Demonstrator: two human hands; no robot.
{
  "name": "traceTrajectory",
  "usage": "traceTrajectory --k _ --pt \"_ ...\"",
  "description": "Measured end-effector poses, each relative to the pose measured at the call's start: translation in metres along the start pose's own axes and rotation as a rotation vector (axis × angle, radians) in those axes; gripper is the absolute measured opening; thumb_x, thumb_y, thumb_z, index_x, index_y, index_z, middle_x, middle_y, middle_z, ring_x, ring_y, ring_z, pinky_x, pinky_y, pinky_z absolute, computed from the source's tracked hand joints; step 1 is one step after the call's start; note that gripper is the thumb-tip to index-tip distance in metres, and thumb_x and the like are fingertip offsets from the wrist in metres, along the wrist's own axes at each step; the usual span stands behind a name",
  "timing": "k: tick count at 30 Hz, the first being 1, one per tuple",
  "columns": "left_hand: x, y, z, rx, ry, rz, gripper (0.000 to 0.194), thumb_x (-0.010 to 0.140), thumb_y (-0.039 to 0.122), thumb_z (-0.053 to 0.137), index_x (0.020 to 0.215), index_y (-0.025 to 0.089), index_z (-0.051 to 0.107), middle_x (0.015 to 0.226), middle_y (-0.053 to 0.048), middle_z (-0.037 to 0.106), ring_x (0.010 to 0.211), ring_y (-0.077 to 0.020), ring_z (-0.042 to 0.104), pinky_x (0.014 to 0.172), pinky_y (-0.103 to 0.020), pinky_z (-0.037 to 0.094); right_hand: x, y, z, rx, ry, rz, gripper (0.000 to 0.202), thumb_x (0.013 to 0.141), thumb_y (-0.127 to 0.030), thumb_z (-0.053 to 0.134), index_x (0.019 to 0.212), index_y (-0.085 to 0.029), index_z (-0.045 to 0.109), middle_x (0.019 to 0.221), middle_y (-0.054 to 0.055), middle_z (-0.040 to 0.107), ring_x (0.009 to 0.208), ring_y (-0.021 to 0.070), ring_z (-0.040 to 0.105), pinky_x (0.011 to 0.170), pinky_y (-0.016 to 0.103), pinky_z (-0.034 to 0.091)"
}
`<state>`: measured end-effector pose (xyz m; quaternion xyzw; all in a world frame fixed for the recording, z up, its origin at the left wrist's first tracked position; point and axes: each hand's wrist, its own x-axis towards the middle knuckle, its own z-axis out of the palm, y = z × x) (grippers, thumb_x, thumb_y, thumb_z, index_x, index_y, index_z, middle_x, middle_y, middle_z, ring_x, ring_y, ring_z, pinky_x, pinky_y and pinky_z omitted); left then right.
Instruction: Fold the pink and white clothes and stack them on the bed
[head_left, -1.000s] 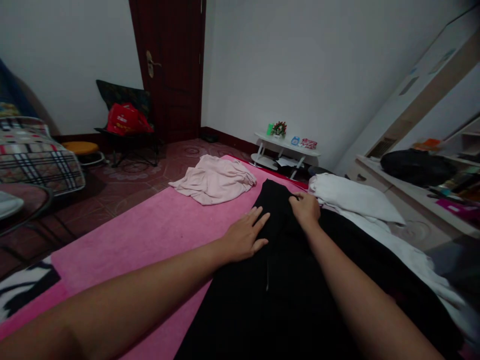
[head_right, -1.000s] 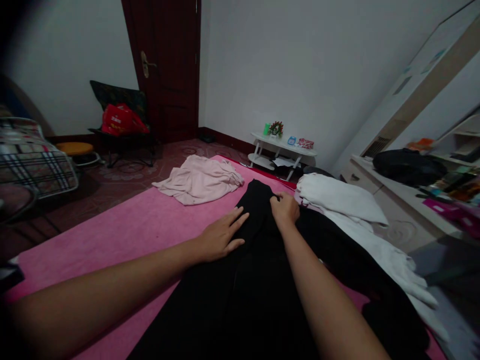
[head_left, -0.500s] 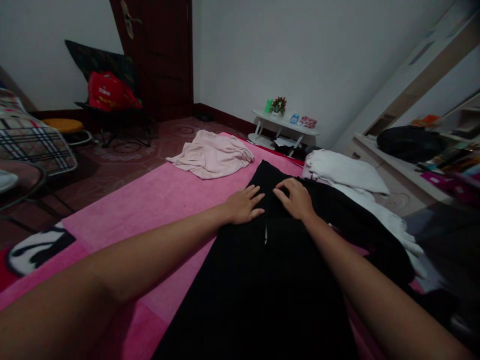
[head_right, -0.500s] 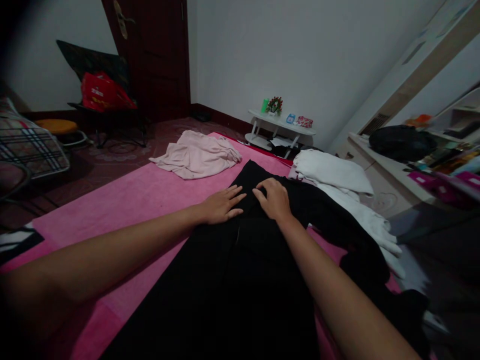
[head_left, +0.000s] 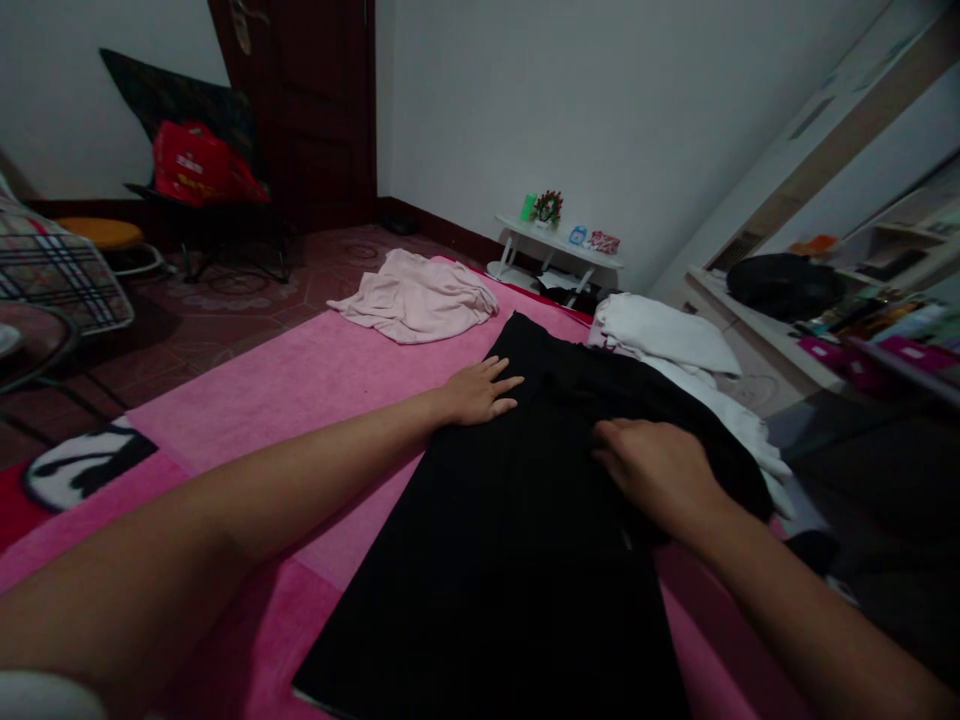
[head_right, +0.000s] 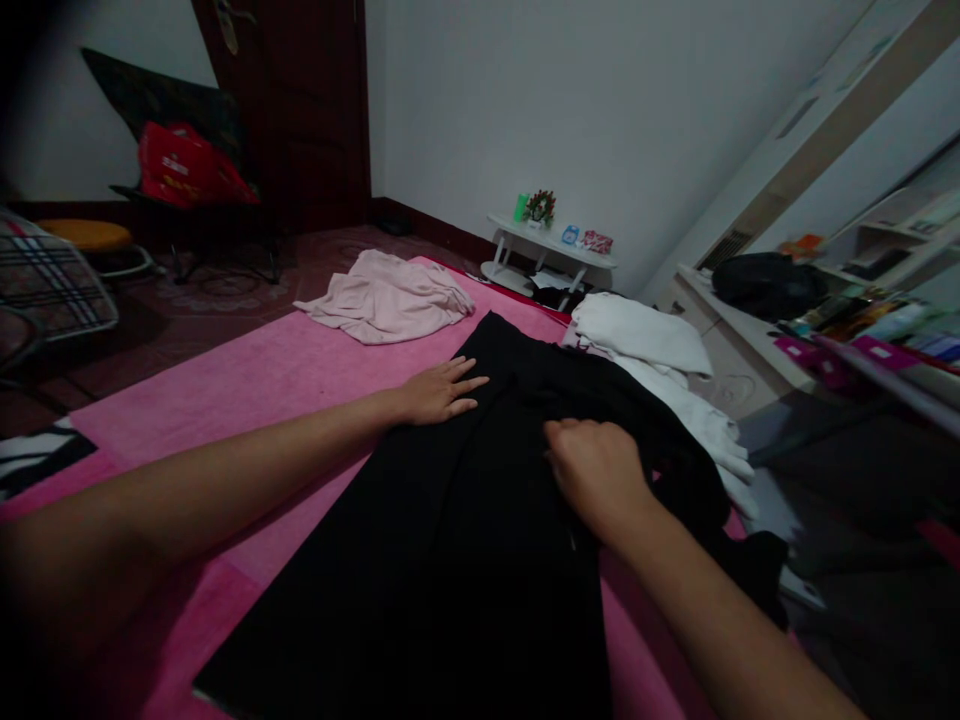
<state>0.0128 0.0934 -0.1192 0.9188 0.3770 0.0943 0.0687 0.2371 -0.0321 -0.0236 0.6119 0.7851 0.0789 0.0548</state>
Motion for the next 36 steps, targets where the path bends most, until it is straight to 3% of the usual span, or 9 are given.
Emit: traceTrajectory --k 3,6,10,14,18,21,24,32,36 --pt "-0.001 0.0 0.001 0.008 0.018 0.003 0.058 0.097 0.05 0.031 0.148 0.022 0.03 0.157 -0.013 0.017 0.145 -0.0268 0.013 0.116 -0.041 0.013 -0.018 -0.051 0.009 0.192 0.079 -0.515 0.042 0.082 -0.018 0.059 0.123 -0.026 0.056 0.126 0.01 0.059 0.113 0.025 0.056 0.093 0.041 0.045" --pt "-0.002 -0.001 0.0 0.015 0.034 0.011 0.057 0.098 0.049 0.03 0.147 0.021 0.032 0.156 -0.013 0.019 0.144 -0.0266 0.015 0.115 -0.041 0.015 -0.028 -0.085 0.025 0.327 0.193 -0.77 0.046 0.086 -0.008 0.047 0.128 -0.027 0.053 0.136 0.009 0.053 0.124 0.0218 0.048 0.103 0.044 0.039" --pt "0.001 0.012 -0.012 0.012 0.036 -0.058 0.064 0.093 0.061 0.03 0.139 0.02 0.045 0.15 -0.015 0.033 0.138 -0.0313 0.031 0.11 -0.048 0.025 -0.028 -0.096 0.037 0.397 0.184 -0.76 0.053 0.078 -0.006 0.048 0.129 -0.022 0.053 0.136 0.011 0.052 0.123 0.022 0.048 0.102 0.042 0.039" --pt "0.012 0.043 -0.026 0.048 0.123 -0.172 0.078 0.078 0.078 0.039 0.106 0.011 0.066 0.118 -0.02 0.058 0.114 -0.0361 0.052 0.096 -0.047 0.041 -0.03 -0.101 0.042 0.45 0.126 -0.75 0.069 0.071 -0.012 0.049 0.139 -0.023 0.044 0.144 0.011 0.044 0.131 0.0227 0.04 0.108 0.044 0.033" --pt "0.025 0.062 -0.024 0.031 0.16 -0.263 0.047 0.08 0.047 0.057 0.108 0.009 0.062 0.108 -0.019 0.06 0.099 -0.0338 0.059 0.079 -0.042 0.049 -0.037 -0.103 0.046 0.46 0.062 -0.741 0.075 0.07 -0.012 0.048 0.143 -0.027 0.038 0.152 0.008 0.034 0.138 0.022 0.031 0.112 0.046 0.026" --pt "0.033 0.059 -0.021 0.014 0.16 -0.285 0.03 0.083 0.028 0.049 0.103 0.01 0.062 0.102 -0.017 0.064 0.09 -0.031 0.064 0.074 -0.04 0.05 -0.038 -0.097 0.041 0.512 0.038 -0.742 0.074 0.07 -0.01 0.043 0.142 -0.03 0.04 0.151 0.003 0.036 0.139 0.0187 0.031 0.113 0.044 0.026" --pt "0.037 0.055 -0.022 -0.003 0.175 -0.29 0.026 0.084 0.023 0.045 0.102 0.014 0.062 0.099 -0.014 0.066 0.09 -0.0286 0.065 0.074 -0.038 0.05 -0.037 -0.088 0.032 0.639 0.1 -0.727 0.066 0.073 -0.01 0.038 0.137 -0.026 0.048 0.145 0.002 0.045 0.135 0.0145 0.038 0.111 0.038 0.03" --pt "0.041 0.045 -0.012 -0.092 0.159 -0.235 0.036 0.093 0.04 0.042 0.088 0.017 0.069 0.09 -0.011 0.069 0.087 -0.025 0.066 0.076 -0.034 0.05 -0.05 -0.075 0.028 0.731 0.001 -0.73 0.063 0.065 -0.005 0.043 0.122 -0.023 0.062 0.138 0.003 0.053 0.128 0.0174 0.048 0.11 0.038 0.034" --pt "0.04 0.035 -0.005 -0.111 0.213 -0.228 0.029 0.093 0.022 0.041 0.105 0.018 0.067 0.11 -0.009 0.066 0.102 -0.0199 0.062 0.087 -0.03 0.047 -0.028 -0.069 0.017 0.924 0.218 -0.655 0.049 0.066 0.0 0.042 0.101 -0.02 0.071 0.109 0.002 0.072 0.101 0.012 0.066 0.093 0.025 0.048"
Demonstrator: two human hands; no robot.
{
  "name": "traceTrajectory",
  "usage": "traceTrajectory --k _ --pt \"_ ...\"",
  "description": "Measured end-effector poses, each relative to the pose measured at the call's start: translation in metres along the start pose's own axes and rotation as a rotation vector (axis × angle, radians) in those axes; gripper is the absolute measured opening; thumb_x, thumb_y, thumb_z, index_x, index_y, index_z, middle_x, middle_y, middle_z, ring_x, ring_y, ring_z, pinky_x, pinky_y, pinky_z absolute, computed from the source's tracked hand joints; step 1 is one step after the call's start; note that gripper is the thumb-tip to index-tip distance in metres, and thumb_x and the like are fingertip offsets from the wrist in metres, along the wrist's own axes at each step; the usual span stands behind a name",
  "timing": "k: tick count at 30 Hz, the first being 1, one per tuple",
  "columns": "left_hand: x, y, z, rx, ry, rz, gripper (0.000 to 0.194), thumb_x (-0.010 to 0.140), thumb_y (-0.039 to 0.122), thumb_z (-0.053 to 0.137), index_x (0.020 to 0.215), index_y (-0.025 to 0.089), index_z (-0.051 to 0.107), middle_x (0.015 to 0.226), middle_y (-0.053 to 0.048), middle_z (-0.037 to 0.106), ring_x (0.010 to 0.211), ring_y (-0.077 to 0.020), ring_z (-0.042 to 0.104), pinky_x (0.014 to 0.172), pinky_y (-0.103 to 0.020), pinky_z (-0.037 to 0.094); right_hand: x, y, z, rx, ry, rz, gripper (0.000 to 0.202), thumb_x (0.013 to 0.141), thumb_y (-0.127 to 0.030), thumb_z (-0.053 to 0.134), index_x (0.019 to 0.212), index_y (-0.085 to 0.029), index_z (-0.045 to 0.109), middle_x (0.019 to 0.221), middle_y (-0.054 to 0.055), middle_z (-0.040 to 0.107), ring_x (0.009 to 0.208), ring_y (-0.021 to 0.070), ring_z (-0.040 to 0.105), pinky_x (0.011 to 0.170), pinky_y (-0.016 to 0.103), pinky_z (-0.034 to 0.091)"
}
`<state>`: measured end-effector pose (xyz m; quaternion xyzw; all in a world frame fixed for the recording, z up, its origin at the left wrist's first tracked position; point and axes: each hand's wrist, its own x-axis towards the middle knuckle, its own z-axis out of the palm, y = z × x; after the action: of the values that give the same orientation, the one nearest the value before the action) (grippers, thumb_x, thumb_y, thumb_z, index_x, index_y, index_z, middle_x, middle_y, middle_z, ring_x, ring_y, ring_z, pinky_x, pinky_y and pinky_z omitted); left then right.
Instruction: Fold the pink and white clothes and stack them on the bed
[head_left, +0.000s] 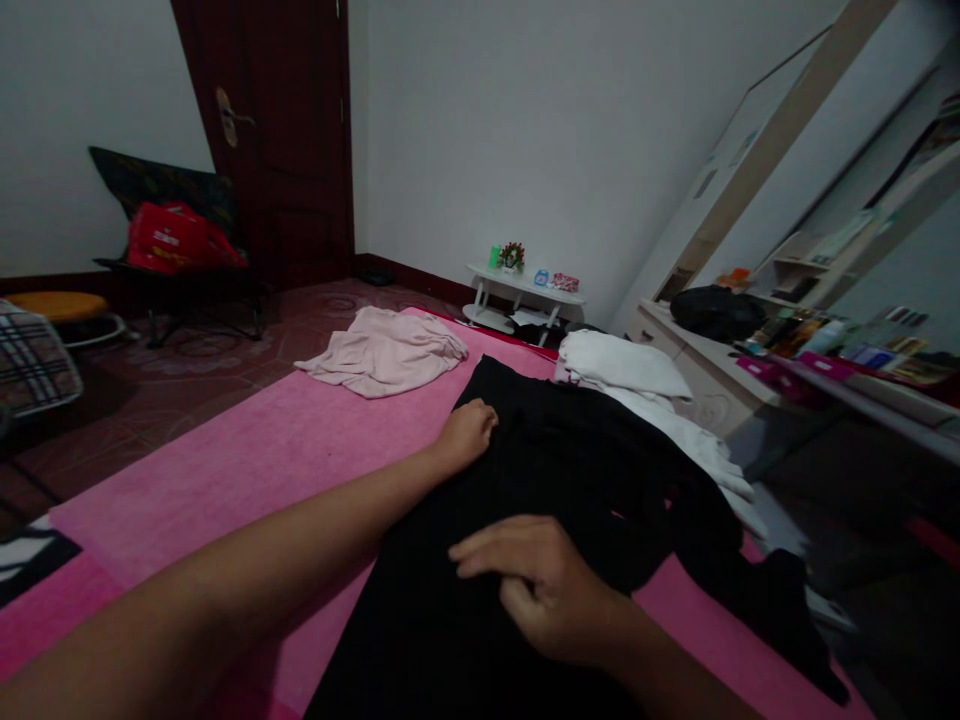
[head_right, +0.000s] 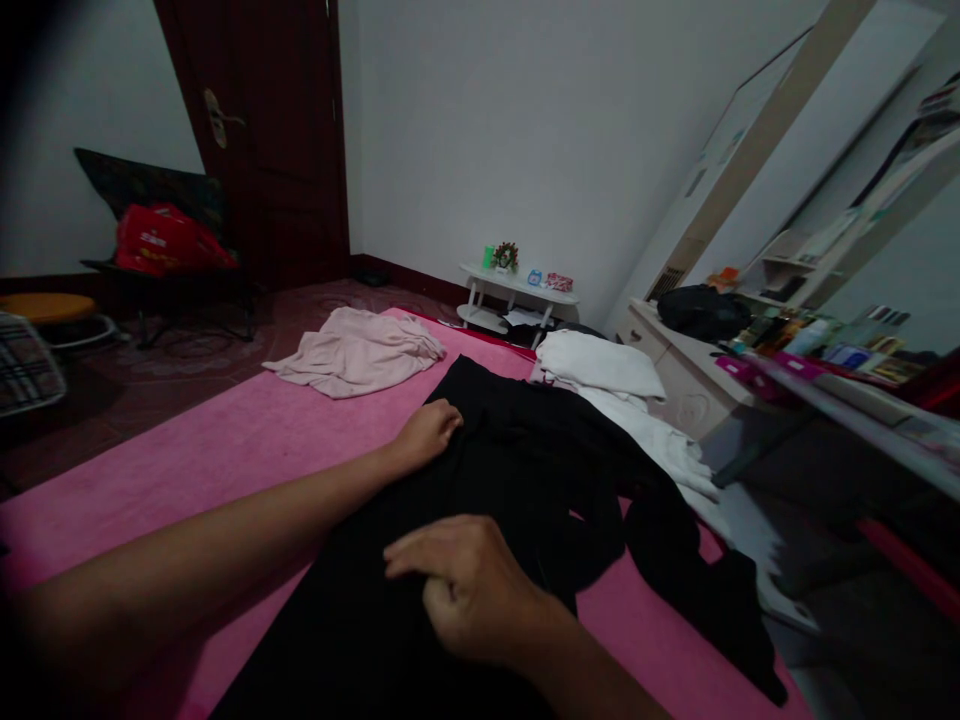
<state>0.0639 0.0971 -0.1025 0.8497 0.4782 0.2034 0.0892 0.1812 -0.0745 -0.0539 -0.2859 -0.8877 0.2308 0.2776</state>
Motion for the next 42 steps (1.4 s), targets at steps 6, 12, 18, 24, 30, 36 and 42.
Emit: traceTrajectory --k 6,12,18,24,30,36,42 --pt "-0.006 0.0 0.019 0.166 0.01 0.043 0.052 0.093 0.027 0.04 0.142 0.007 0.039 0.149 -0.019 0.035 0.139 -0.0326 0.029 0.114 -0.05 0.021 0.068 0.064 -0.024 -0.308 0.307 0.234 0.036 0.09 -0.017 0.044 0.12 -0.023 0.063 0.126 0.005 0.063 0.119 0.0181 0.056 0.106 0.039 0.039" --pt "-0.006 0.0 0.022 0.16 -0.022 0.029 0.053 0.095 0.038 0.037 0.143 0.017 0.041 0.152 -0.016 0.03 0.141 -0.0334 0.025 0.113 -0.052 0.019 0.073 0.163 -0.038 -0.666 0.023 0.616 0.044 0.097 -0.03 0.035 0.138 -0.019 0.047 0.149 0.009 0.039 0.141 0.0235 0.028 0.114 0.055 0.016" --pt "-0.006 0.0 0.02 0.165 -0.023 0.033 0.05 0.094 0.039 0.037 0.142 0.028 0.042 0.152 -0.013 0.032 0.141 -0.034 0.025 0.112 -0.053 0.019 0.062 0.181 -0.082 -0.616 -0.007 0.742 0.036 0.093 -0.031 0.044 0.124 -0.025 0.061 0.135 0.003 0.056 0.128 0.0198 0.048 0.105 0.034 0.038" --pt "-0.008 0.002 0.019 0.169 -0.024 0.032 0.05 0.094 0.04 0.038 0.143 0.029 0.041 0.152 -0.011 0.032 0.141 -0.0345 0.025 0.112 -0.052 0.02 0.032 0.177 -0.132 -0.797 0.032 1.117 0.042 0.08 -0.043 0.062 0.117 -0.022 0.064 0.116 0.01 0.066 0.108 0.0265 0.061 0.085 0.036 0.047" --pt "-0.008 0.001 0.017 0.171 -0.037 0.043 0.051 0.094 0.04 0.037 0.143 0.028 0.041 0.153 -0.012 0.031 0.141 -0.0349 0.024 0.112 -0.053 0.02 0.01 0.186 -0.161 -0.889 0.224 1.253 0.033 0.082 -0.048 0.055 0.098 -0.025 0.072 0.104 0.009 0.069 0.1 0.027 0.064 0.073 0.034 0.047" --pt "-0.008 -0.001 0.019 0.14 -0.051 0.061 0.051 0.094 0.04 0.037 0.143 0.029 0.041 0.154 -0.008 0.03 0.141 -0.0365 0.023 0.112 -0.056 0.019 0.004 0.184 -0.171 -0.902 0.282 1.249 0.037 0.081 -0.049 0.054 0.105 -0.025 0.07 0.107 0.01 0.069 0.101 0.0288 0.063 0.075 0.036 0.048" --pt "0.004 -0.002 0.014 -0.006 -0.037 0.125 0.044 0.086 0.029 0.046 0.128 0.023 0.054 0.143 -0.007 0.046 0.134 -0.033 0.036 0.11 -0.055 0.025 -0.017 0.177 -0.188 -0.643 0.064 1.155 0.051 0.069 -0.042 0.073 0.112 -0.014 0.067 0.113 0.014 0.067 0.099 0.0259 0.064 0.079 0.031 0.048"
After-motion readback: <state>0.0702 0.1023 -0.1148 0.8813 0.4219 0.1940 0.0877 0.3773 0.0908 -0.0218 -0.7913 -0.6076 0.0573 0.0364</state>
